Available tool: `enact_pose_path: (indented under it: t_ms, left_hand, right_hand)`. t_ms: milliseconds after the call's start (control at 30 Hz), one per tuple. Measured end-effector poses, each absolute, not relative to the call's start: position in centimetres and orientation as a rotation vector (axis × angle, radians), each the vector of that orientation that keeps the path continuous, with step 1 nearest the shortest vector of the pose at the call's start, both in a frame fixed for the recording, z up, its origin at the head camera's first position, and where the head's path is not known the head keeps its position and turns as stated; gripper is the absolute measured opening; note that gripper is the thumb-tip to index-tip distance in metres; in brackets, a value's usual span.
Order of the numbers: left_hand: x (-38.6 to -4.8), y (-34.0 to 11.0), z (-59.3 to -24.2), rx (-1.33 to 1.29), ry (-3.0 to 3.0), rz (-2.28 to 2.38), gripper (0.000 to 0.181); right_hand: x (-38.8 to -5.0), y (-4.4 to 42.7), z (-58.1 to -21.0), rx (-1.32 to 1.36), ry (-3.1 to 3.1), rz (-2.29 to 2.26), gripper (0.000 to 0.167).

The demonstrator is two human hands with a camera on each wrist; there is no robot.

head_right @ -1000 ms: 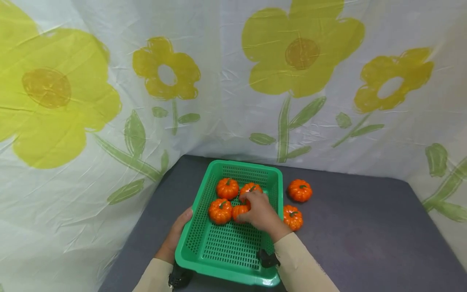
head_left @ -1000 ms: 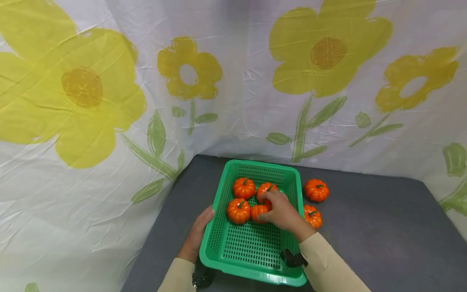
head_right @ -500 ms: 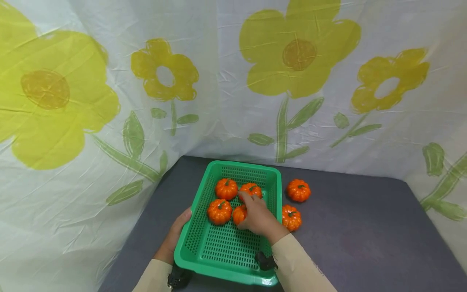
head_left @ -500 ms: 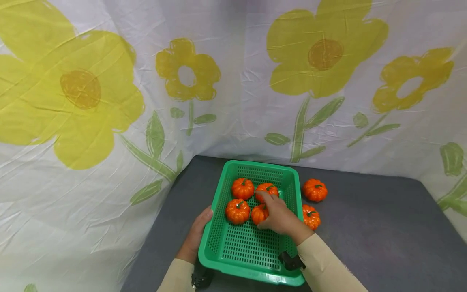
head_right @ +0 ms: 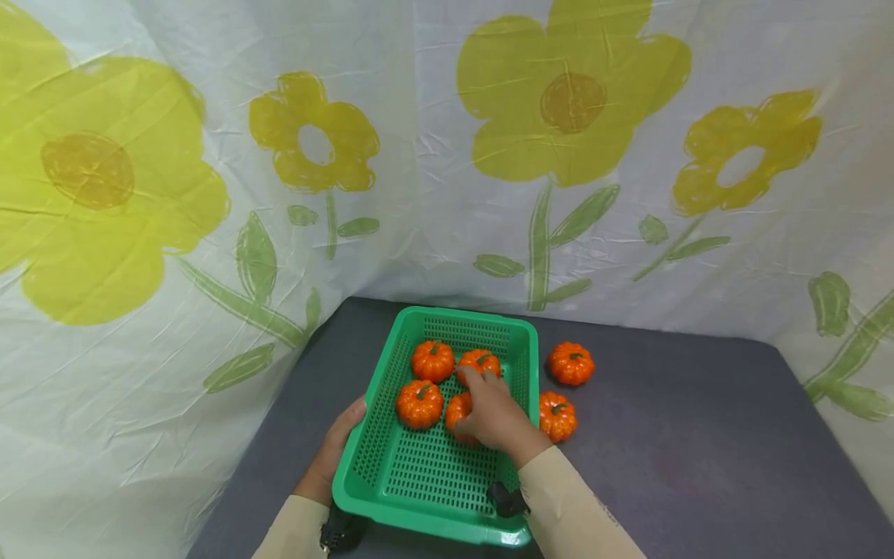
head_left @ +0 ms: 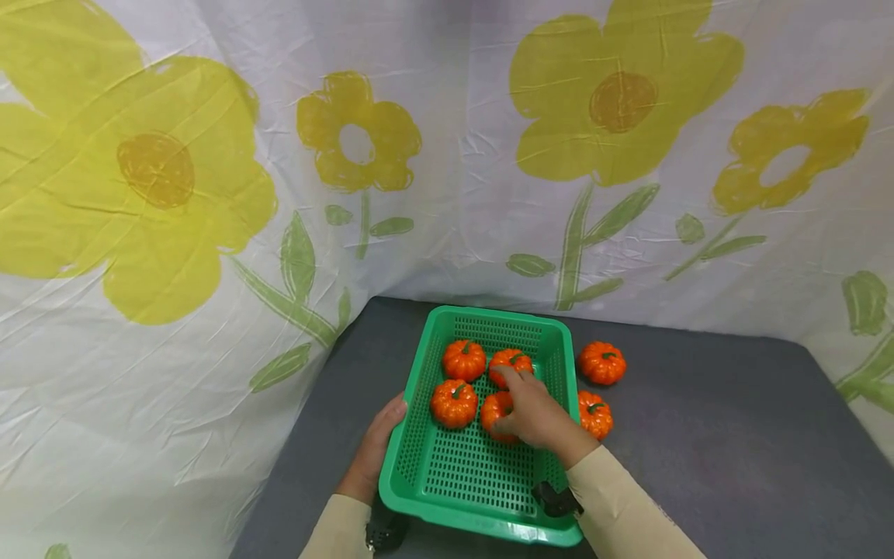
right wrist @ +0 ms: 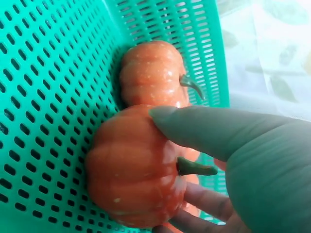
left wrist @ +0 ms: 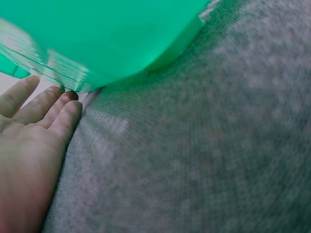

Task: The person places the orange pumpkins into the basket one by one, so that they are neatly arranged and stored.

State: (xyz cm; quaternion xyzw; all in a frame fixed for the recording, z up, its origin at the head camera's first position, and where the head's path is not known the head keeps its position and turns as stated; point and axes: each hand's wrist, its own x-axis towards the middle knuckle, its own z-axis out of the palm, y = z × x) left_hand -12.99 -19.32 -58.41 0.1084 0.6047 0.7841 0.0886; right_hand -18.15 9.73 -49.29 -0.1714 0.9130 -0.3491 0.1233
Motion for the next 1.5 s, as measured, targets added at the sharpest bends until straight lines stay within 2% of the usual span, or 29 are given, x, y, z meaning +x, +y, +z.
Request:
enact_pose_path:
  t_ms: [300, 500, 733, 967, 1200, 1500]
  left_hand:
    - [-12.9, -19.2, -58.6, 0.252, 1.815, 2.333, 0.063]
    - [-12.9, -19.2, -58.3, 0.253, 1.813, 2.335, 0.062]
    - [-13.1, -19.5, -58.5, 0.319, 1.780, 2.344, 0.062]
    - [-13.0, -19.5, -58.6, 0.270, 1.787, 2.332, 0.062]
    - [-13.1, -19.5, -58.6, 0.343, 1.780, 2.326, 0.062]
    - [-13.2, -19.6, -58.6, 0.397, 1.756, 2.324, 0.062]
  right_hand:
    - [-18.8, 10.3, -49.0, -0.437, 2.610, -1.385, 0.079]
    - [-18.5, 10.9, -47.7, -0.429, 2.507, -1.633, 0.077]
    - [-17.8, 12.0, -46.2, -0.432, 2.450, -1.736, 0.073]
    - [-17.3, 14.0, -45.2, -0.475, 2.412, -1.835, 0.073]
    - [-16.9, 15.9, -45.0, -0.482, 2.415, -1.858, 0.076]
    - [-16.8, 18.4, -45.6, -0.415, 2.481, -1.879, 0.072]
